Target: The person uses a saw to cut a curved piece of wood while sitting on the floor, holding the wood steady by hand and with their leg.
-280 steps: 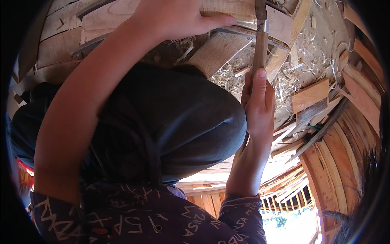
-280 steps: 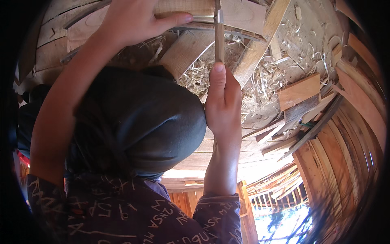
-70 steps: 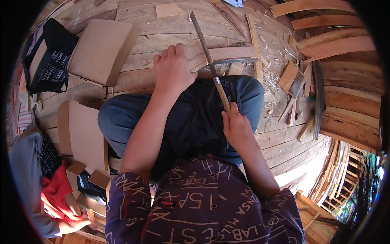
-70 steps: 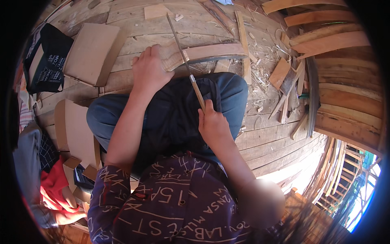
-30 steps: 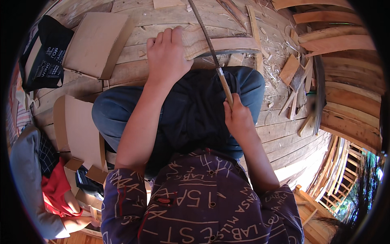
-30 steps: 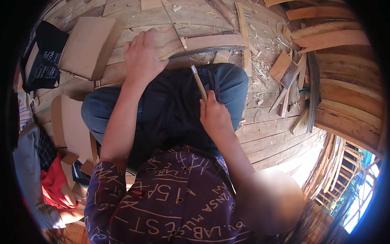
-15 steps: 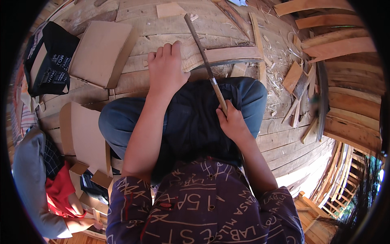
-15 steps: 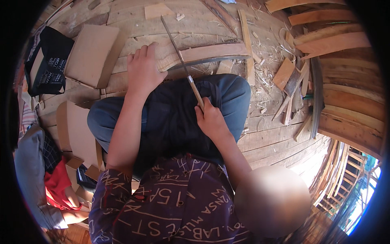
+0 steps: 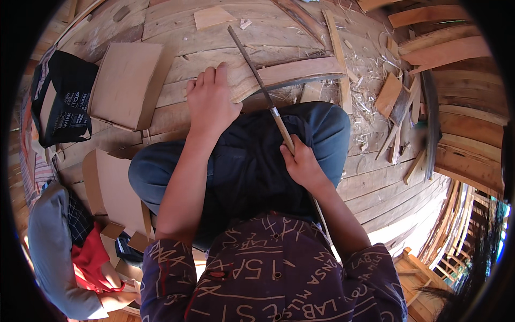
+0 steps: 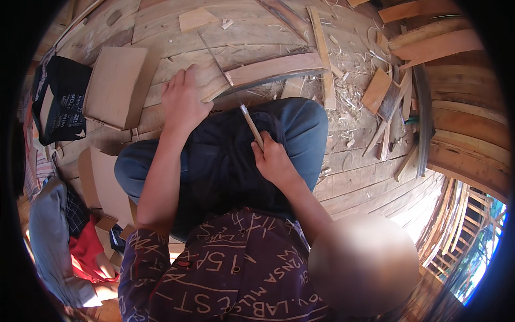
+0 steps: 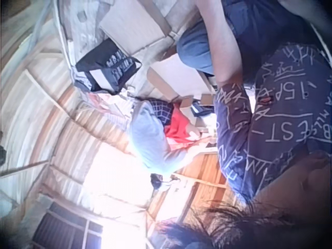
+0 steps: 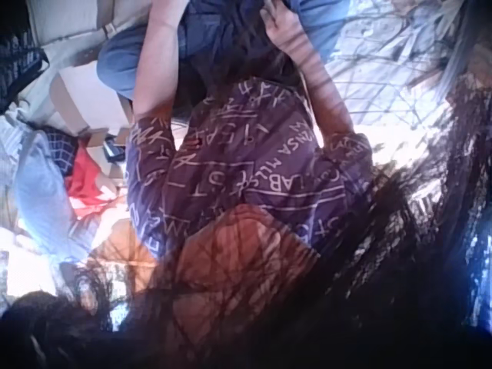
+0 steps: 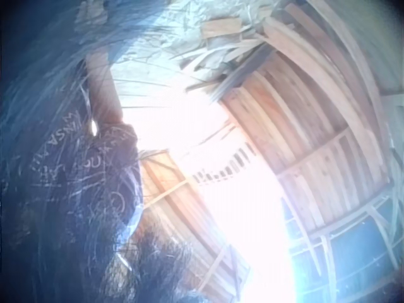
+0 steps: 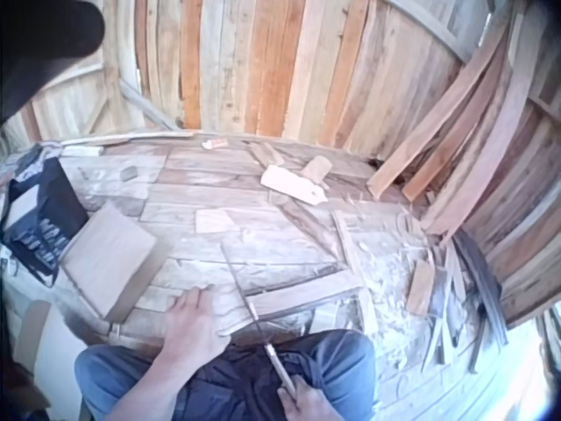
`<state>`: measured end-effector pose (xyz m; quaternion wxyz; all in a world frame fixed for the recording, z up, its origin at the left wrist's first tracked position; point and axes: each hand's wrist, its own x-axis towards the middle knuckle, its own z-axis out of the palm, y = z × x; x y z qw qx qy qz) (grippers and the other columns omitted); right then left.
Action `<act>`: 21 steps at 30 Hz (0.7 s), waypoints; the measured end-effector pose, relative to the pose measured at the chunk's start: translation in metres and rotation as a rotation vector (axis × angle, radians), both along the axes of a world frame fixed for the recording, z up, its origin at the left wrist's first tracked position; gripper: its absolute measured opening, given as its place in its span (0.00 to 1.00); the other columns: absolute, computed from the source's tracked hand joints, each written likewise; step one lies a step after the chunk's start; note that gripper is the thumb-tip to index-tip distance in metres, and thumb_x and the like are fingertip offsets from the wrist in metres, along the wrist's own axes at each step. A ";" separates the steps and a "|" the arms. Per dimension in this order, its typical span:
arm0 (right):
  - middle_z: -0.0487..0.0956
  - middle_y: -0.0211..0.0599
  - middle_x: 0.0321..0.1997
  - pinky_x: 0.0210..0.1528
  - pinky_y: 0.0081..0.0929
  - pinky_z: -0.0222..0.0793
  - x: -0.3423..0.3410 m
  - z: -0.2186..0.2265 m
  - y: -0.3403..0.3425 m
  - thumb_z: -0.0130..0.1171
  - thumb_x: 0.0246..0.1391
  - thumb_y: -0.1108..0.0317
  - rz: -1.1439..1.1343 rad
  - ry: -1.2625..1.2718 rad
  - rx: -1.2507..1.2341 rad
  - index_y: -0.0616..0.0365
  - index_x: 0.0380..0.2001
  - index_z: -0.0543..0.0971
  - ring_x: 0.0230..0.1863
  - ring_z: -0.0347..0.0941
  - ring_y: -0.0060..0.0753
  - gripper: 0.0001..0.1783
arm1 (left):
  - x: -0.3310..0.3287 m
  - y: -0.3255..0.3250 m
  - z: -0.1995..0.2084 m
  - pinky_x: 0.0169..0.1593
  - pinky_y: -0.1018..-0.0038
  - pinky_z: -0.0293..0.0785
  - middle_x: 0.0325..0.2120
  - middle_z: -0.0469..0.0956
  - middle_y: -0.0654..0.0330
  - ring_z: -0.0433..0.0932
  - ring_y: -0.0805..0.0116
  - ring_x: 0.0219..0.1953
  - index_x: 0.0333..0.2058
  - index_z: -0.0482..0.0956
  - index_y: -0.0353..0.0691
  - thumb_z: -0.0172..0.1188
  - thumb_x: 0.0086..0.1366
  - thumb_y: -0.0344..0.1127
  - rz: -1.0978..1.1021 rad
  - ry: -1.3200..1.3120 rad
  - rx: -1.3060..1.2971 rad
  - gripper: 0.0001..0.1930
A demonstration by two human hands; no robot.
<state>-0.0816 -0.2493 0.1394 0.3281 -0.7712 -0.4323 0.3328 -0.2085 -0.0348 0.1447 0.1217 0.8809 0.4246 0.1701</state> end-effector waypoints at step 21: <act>0.76 0.65 0.23 0.34 0.56 0.73 -0.001 -0.002 -0.007 0.52 0.63 0.65 -0.004 -0.037 -0.058 0.67 0.39 0.68 0.30 0.75 0.69 0.13 | -0.003 0.005 0.001 0.55 0.63 0.72 0.52 0.75 0.44 0.76 0.48 0.53 0.60 0.66 0.34 0.69 0.39 0.40 -0.049 0.047 -0.404 0.45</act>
